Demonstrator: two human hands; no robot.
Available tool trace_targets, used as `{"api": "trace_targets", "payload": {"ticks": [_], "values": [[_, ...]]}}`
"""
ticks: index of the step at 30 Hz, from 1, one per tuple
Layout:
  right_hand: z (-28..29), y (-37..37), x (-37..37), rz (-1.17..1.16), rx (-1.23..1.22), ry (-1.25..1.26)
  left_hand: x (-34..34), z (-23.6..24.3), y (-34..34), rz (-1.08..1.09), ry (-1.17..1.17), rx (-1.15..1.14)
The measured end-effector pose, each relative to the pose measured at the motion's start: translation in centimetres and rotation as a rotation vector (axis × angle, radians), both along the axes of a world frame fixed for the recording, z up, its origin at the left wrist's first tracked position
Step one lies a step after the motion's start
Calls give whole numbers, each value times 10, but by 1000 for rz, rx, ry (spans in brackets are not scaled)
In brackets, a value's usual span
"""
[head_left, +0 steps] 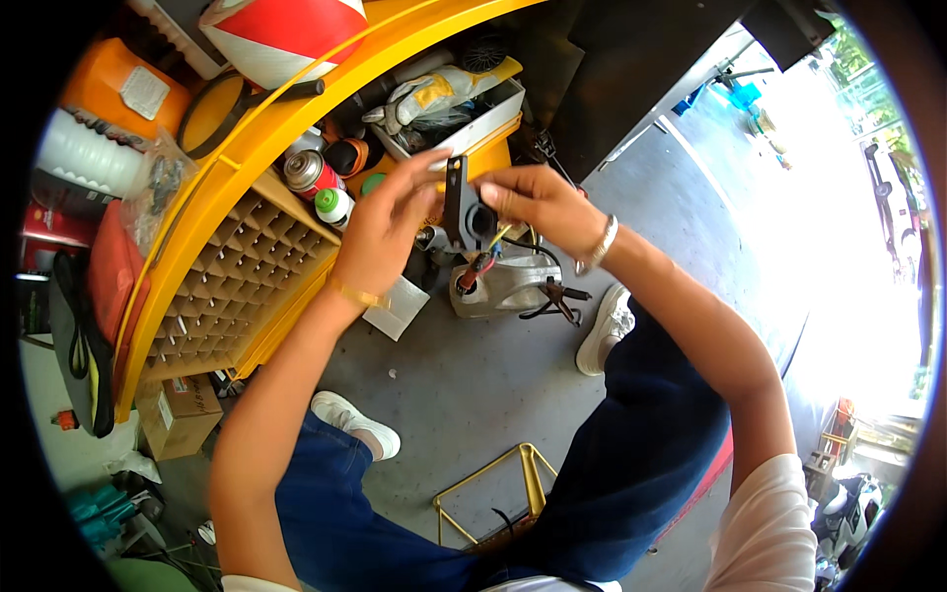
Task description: The person retrieves a small black mechanical part from a yellow tool cabinet and inspects it. They then handle a clear plastic bag containing small components and a larger circular metal part, examining each item closely before placing them back on the cabinet.
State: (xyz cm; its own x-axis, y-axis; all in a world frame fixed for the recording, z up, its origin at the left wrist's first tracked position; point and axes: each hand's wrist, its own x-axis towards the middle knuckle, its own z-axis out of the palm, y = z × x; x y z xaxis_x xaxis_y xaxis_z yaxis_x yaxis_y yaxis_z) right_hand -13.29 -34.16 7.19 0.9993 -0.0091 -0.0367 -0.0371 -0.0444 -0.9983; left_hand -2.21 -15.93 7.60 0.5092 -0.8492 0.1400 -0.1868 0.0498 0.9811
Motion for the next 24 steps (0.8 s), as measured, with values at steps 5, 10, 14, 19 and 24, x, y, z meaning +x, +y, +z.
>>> {"api": "trace_targets", "payload": {"ticks": [5, 10, 14, 19, 24], "values": [[37, 68, -57, -61, 345, 144, -81, 40, 65, 88, 380, 37], [46, 119, -91, -140, 344, 115, -128, 46, 106, 57, 509, 37], [43, 142, -105, -179, 389, 128, -133, 44, 126, 41, 534, 39], [34, 146, -106, -121, 356, 82, -124, 39, 146, -89, 660, 9], [38, 133, -109, -100, -66, -218, -118, 30, 152, -168, 684, 50]]}}
